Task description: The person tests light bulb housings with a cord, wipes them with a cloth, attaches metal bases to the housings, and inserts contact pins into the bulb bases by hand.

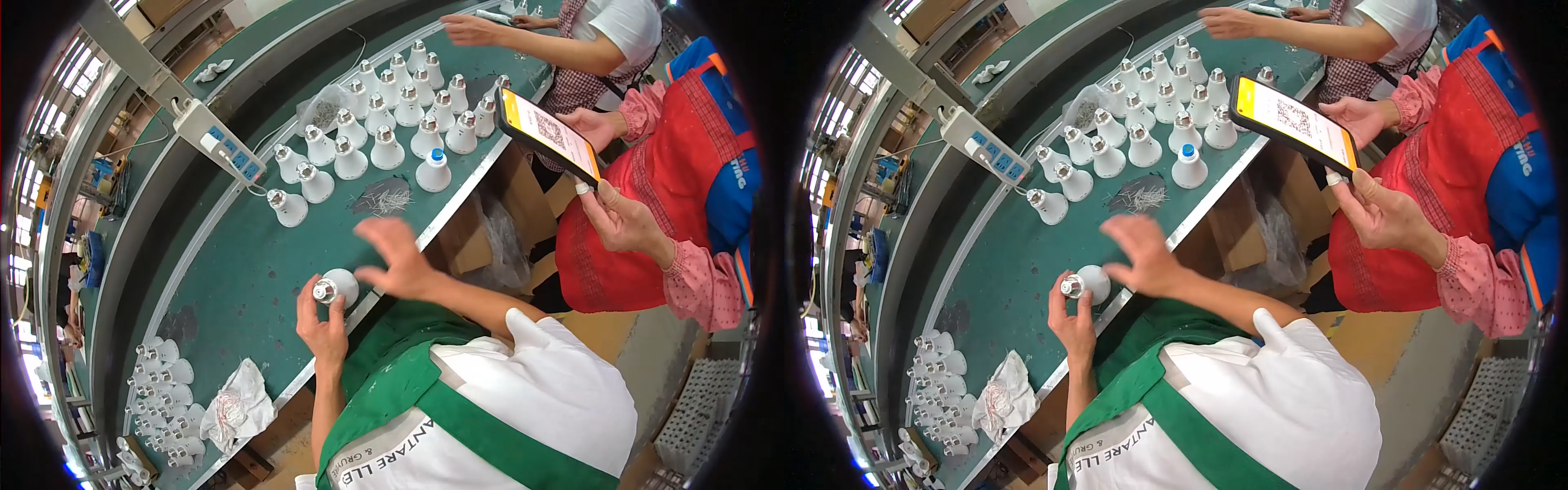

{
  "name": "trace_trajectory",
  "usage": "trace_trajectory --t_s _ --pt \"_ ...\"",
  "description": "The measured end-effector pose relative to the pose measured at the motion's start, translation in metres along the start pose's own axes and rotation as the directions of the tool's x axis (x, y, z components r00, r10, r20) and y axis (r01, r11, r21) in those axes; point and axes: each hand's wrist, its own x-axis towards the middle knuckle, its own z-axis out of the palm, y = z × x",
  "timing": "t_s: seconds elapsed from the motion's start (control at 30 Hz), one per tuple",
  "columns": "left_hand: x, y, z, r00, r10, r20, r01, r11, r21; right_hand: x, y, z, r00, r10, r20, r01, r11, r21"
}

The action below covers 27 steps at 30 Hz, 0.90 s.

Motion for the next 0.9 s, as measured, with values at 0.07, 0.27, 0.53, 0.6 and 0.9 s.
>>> trace_trajectory --t_s 0.07,0.27,0.53,0.6,0.9 --pt "-0.001 -0.002 -0.005 1.0 -0.015 -0.014 0.015 1.0 -0.001 0.003 0.025 -0.019 0.974 0.124 -0.191 -0.138 0.989 -0.061" --pt "0.006 -0.012 -0.011 0.996 -0.023 -0.082 0.026 0.999 0.031 0.021 0.097 -0.053 0.833 0.309 -0.46 -0.445 0.867 -0.225" --pt "0.041 -0.019 -0.012 0.998 -0.027 -0.065 0.03 0.998 0.046 0.031 0.126 -0.065 0.871 0.398 -0.288 -0.442 0.89 -0.109" --pt "0.049 -0.022 -0.004 0.998 -0.022 -0.056 0.025 0.999 0.04 0.032 0.12 -0.07 0.851 0.401 -0.34 -0.456 0.885 -0.096" --pt "0.089 -0.037 0.043 0.999 0.038 0.026 -0.04 0.997 0.069 0.02 0.05 -0.07 0.822 0.545 -0.164 -0.526 0.837 0.15"
